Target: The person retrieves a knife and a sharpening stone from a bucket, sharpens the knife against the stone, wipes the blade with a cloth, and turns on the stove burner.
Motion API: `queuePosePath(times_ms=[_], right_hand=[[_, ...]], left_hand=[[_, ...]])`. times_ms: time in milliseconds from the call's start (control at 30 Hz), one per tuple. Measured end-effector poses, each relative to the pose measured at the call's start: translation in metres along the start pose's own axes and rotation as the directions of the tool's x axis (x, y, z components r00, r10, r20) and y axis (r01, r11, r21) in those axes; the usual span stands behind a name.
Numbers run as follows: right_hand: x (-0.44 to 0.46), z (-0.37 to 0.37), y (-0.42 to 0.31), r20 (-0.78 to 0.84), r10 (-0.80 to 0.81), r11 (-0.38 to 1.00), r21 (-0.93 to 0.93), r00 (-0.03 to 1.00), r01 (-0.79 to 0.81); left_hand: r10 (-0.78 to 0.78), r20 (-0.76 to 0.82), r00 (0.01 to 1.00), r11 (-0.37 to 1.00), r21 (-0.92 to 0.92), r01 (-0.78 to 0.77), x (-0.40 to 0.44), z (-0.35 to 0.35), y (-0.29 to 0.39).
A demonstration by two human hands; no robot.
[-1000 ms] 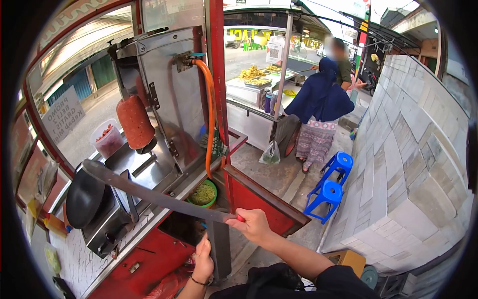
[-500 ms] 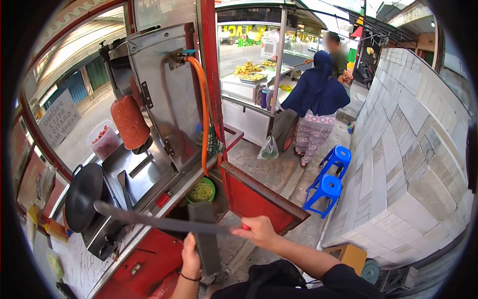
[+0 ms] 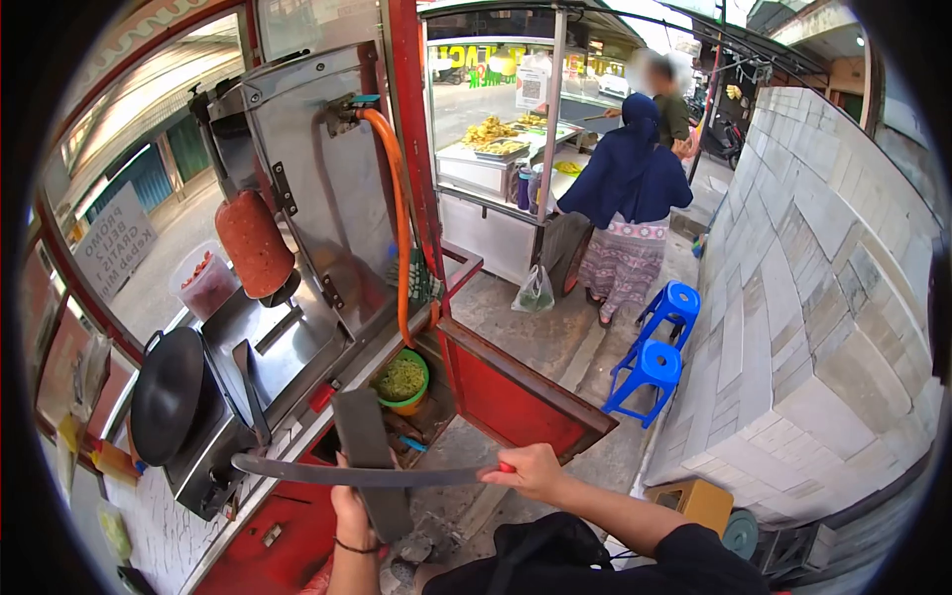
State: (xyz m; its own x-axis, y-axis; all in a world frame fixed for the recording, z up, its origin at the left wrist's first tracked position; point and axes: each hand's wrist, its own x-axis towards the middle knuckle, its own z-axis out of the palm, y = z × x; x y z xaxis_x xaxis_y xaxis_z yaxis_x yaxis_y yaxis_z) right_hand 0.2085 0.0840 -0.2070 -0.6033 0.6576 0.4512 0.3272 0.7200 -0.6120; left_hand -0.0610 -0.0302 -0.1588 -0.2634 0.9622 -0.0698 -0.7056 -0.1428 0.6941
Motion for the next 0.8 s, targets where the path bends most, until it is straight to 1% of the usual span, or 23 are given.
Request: queuePosePath(times_ms=[33,67,100,133,167,200,233,267,333,367,400,467,500,533,567,600,633,667,700,733,800], right_hand=[[-0.004,-0.002,-0.003,0.016,0.017,1.0,-0.022,1.0,-0.016],[-0.003,-0.001,-0.004,0.02,0.02,1.0,-0.014,1.0,-0.019],[0.006,-0.002,-0.009,-0.005,0.009,1.0,-0.026,1.0,-0.009],[0.018,-0.005,-0.013,-0.032,-0.003,0.999,-0.043,0.999,0.002],[0.035,-0.011,-0.025,-0.038,0.003,0.999,-0.044,0.999,-0.005],[0.056,-0.017,-0.04,-0.113,-0.052,0.998,-0.025,0.992,0.049],[0.066,-0.022,-0.048,-0.185,-0.104,0.995,-0.011,0.977,0.104],[0.066,-0.023,-0.045,-0.189,-0.093,0.996,-0.016,0.978,0.092],[0.066,-0.021,-0.032,-0.202,-0.038,0.999,0.003,0.979,0.04],[0.052,-0.017,-0.024,-0.182,-0.043,0.999,-0.004,0.982,0.043],[0.034,-0.013,-0.016,-0.173,-0.061,0.998,-0.003,0.983,0.062],[0.005,-0.008,-0.005,-0.005,-0.023,0.999,-0.049,1.0,0.023],[0.009,-0.007,-0.006,0.004,-0.032,0.998,-0.046,0.999,0.033],[0.011,-0.007,-0.007,-0.004,-0.016,0.997,-0.075,1.0,0.016],[0.013,-0.008,-0.009,-0.015,0.004,0.994,-0.106,1.0,-0.006],[0.025,-0.013,-0.02,-0.017,0.008,0.994,-0.104,1.0,-0.01],[0.047,-0.021,-0.04,-0.101,-0.081,0.995,-0.072,0.992,0.074],[0.065,-0.026,-0.052,-0.185,-0.166,0.986,-0.045,0.969,0.161],[0.075,-0.029,-0.055,-0.238,-0.17,0.985,-0.049,0.956,0.164],[0.07,-0.028,-0.051,-0.237,-0.165,0.986,-0.043,0.957,0.159],[0.058,-0.026,-0.032,-0.171,-0.078,0.997,-0.016,0.982,0.076]], left_hand=[[0.011,0.1,0.995,1.0,-0.026,-0.009,-0.001,0.001,0.011],[0.009,0.092,0.996,1.0,-0.022,-0.007,-0.001,-0.007,0.003],[0.008,-0.062,0.998,0.998,0.057,-0.004,0.003,-0.018,-0.016],[0.021,-0.209,0.978,0.991,0.134,0.008,0.003,-0.021,-0.031],[0.091,-0.149,0.985,0.943,0.331,-0.037,-0.009,-0.004,-0.044],[0.084,-0.145,0.986,0.943,0.33,-0.032,-0.01,0.002,-0.051],[0.111,-0.016,0.994,0.904,0.417,-0.094,-0.01,0.007,-0.056],[0.119,0.117,0.986,0.855,0.493,-0.162,-0.011,0.009,-0.06],[0.162,0.094,0.982,0.901,0.392,-0.186,-0.005,0.004,-0.045],[0.065,0.052,0.996,0.971,0.228,-0.076,-0.008,0.005,-0.027],[0.043,0.007,0.999,0.996,0.078,-0.043,-0.007,0.003,-0.015],[0.104,0.085,0.991,0.994,-0.039,-0.101,-0.004,0.006,0.013],[0.143,0.097,0.985,0.99,-0.014,-0.142,-0.002,-0.001,0.014],[0.143,0.092,0.985,0.99,-0.012,-0.143,0.001,-0.018,-0.004],[0.123,-0.033,0.992,0.99,0.071,-0.12,0.002,-0.042,-0.035],[0.111,-0.158,0.981,0.985,0.149,-0.087,0.002,-0.052,-0.056],[0.17,0.003,0.985,0.883,0.443,-0.154,-0.015,-0.017,-0.051],[0.119,0.165,0.979,0.787,0.585,-0.194,-0.019,-0.006,-0.055],[0.159,0.114,0.981,0.803,0.563,-0.195,-0.017,0.004,-0.06],[0.195,0.062,0.979,0.816,0.543,-0.197,-0.015,0.009,-0.063],[0.125,0.071,0.99,0.935,0.325,-0.142,-0.003,-0.027,-0.047]])
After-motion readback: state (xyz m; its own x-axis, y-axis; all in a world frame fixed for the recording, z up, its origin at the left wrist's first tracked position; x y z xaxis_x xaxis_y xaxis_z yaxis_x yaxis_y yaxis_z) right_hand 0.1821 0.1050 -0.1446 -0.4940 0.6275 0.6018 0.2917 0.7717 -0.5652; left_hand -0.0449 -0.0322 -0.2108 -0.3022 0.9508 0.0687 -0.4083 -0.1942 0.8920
